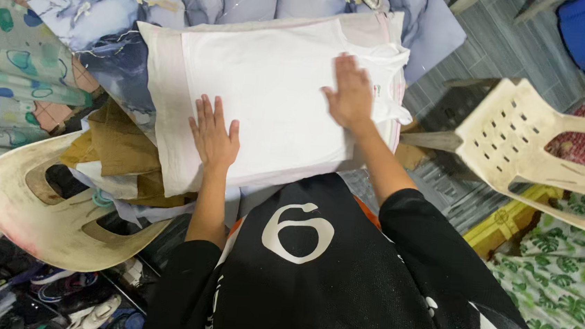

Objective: The person irons a white shirt on a makeshift ironing board. They repeatedly smooth the fabric, use a white iron to press the shirt, and adjust the garment's position to cover different areas.

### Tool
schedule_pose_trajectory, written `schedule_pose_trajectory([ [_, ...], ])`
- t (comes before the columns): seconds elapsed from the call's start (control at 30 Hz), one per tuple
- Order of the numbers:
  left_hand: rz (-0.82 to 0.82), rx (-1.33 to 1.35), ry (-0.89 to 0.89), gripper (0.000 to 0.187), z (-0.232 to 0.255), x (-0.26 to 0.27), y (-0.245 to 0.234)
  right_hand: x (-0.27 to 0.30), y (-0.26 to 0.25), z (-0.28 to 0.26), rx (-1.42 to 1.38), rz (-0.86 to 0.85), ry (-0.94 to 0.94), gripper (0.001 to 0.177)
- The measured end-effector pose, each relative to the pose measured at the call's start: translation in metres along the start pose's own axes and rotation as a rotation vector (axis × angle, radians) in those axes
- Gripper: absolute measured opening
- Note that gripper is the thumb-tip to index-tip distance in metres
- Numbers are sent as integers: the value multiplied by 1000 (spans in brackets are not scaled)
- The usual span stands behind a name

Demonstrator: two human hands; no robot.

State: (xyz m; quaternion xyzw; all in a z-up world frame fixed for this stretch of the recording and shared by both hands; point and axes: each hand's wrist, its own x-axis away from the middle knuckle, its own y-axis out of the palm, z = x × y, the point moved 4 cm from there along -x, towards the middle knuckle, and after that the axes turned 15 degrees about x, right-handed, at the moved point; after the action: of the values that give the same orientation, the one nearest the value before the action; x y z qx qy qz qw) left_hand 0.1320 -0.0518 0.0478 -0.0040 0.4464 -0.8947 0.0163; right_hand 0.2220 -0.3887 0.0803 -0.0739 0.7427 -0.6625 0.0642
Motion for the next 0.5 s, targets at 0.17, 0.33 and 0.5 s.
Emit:
schedule_pose_trajectory([
  [0.17, 63, 39, -27, 71, -8, 7, -1, -13, 8, 60, 40, -3, 228, 72],
  [0.33, 216, 34, -39, 73, -9, 10, -6, -30, 18, 105, -43, 42, 313, 62],
  [0.5, 462, 128, -269, 75, -28, 17, -12, -40, 11, 119, -103, 52, 382, 52],
])
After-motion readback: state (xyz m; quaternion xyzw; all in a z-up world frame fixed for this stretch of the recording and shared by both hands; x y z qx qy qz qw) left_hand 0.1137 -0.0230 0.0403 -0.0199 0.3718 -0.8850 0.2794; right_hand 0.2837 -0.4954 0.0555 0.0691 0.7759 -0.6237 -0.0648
